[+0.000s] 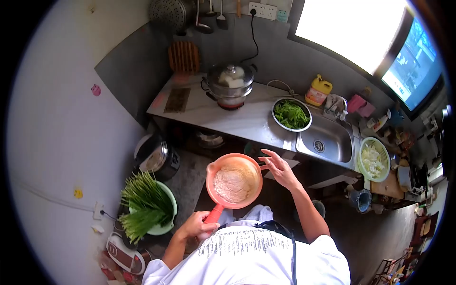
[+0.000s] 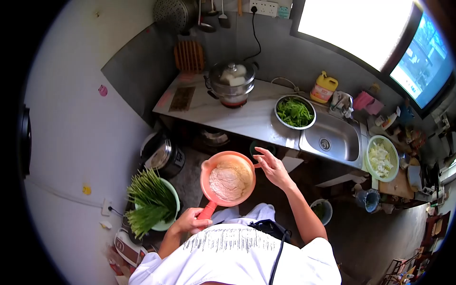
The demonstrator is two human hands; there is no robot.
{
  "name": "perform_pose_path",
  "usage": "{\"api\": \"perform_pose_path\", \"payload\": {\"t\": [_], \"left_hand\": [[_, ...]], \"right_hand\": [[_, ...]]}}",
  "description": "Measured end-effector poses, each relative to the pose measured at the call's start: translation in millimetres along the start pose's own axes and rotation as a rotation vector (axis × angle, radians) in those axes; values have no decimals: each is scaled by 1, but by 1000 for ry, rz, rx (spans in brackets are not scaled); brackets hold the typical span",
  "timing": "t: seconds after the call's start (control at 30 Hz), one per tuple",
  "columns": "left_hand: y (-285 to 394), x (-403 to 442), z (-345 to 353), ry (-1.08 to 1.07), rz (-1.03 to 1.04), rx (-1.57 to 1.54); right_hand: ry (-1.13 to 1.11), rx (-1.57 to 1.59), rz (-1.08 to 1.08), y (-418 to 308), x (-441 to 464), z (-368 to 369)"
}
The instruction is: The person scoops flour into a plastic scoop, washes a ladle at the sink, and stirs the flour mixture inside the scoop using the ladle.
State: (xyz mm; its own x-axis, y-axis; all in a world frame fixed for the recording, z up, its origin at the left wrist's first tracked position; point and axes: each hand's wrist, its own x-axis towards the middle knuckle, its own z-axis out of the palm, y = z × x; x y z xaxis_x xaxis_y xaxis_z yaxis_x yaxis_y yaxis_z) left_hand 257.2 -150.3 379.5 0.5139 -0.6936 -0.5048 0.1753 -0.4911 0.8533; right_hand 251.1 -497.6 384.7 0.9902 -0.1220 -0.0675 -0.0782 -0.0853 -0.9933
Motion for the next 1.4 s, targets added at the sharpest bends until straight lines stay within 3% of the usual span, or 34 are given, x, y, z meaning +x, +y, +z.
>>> {"api": "perform_pose_path", "payload": {"t": [0.13, 0.33, 0.47, 0.53, 0.67, 0.77, 0.9, 1.03, 1.27, 1.4], "left_hand": [[7, 42, -52, 95, 39, 18], [36, 89, -87, 240, -20, -74], [46, 122, -104, 204, -59, 10], [50, 140, -109, 111, -77, -149], [46, 188, -122, -30, -121, -102], [42, 226, -133, -100, -7, 12], [50, 268, -141, -188, -47, 57], [47, 317, -141, -259, -36, 98], [57, 350, -128, -219, 53, 293], [77, 351, -121, -258, 136, 422]], "right_hand": [[-120, 92, -67, -1, 77, 1], [-212, -185, -70, -12, 162, -7], [-198, -175, -113, 1, 187, -23], [-189, -183, -56, 5, 191, -35], [-79, -117, 61, 28, 190, -51], [38, -96, 98, 48, 184, -62], [259, 191, 209, 74, 176, -65], [512, -56, 156, 82, 159, -64], [715, 25, 234, 71, 96, -54], [841, -84, 202, 55, 56, -53]]}}
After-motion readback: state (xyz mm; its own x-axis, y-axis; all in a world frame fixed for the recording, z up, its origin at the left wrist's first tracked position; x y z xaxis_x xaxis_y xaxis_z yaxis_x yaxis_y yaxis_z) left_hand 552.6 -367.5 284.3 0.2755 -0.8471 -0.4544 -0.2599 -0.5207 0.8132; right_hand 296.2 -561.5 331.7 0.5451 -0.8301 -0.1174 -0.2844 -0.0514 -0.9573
